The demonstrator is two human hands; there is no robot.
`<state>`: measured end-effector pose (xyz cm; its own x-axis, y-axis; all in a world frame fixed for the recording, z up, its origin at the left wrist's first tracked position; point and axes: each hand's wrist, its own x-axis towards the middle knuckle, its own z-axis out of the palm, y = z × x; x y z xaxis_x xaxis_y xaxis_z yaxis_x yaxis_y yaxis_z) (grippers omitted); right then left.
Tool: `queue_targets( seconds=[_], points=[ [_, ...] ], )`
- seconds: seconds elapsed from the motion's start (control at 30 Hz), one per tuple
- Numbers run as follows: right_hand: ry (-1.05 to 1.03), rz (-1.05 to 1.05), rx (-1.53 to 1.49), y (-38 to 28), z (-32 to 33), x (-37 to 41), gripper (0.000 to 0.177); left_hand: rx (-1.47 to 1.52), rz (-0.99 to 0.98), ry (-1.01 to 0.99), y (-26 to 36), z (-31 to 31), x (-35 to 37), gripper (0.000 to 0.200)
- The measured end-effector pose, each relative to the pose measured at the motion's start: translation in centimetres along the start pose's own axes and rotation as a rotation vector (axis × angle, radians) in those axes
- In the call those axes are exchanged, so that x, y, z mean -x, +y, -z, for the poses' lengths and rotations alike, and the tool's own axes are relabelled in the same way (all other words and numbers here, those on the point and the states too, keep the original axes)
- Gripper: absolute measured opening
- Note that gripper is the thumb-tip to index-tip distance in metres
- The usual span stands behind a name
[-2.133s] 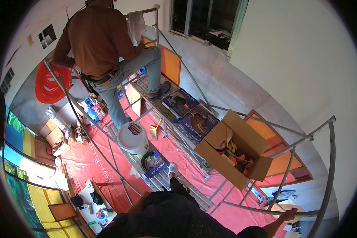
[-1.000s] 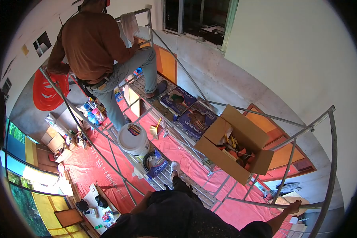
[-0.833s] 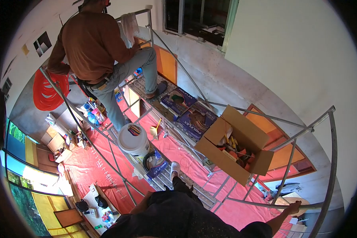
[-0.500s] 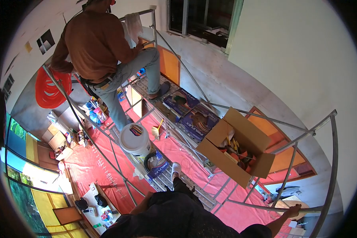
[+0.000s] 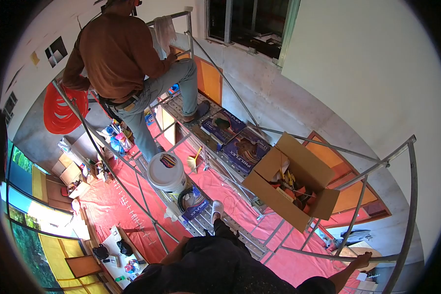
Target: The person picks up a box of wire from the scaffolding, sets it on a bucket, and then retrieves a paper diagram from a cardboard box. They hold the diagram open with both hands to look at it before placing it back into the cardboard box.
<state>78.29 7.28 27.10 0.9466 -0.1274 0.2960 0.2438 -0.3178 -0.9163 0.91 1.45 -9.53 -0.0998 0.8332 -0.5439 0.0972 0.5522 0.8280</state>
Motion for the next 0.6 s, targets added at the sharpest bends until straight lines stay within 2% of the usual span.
queue_targets(
  seconds=[0.07, 0.23, 0.6],
  points=[
    [-0.002, -0.033, -0.023, -0.25, 0.03, 0.16, 0.039, -0.091, -0.004, -0.022, -2.29, 0.2, -0.78, 0.033],
    [-0.011, -0.024, -0.031, -0.13, -0.09, 0.06, 0.039, -0.293, 0.093, -0.039, -1.96, 0.73, -1.41, 0.034],
    [-0.007, -0.033, 0.001, -0.18, 0.13, 0.05, 0.038, -0.447, 0.096, -0.044, -1.83, 0.72, -1.32, 0.035]
  ],
)
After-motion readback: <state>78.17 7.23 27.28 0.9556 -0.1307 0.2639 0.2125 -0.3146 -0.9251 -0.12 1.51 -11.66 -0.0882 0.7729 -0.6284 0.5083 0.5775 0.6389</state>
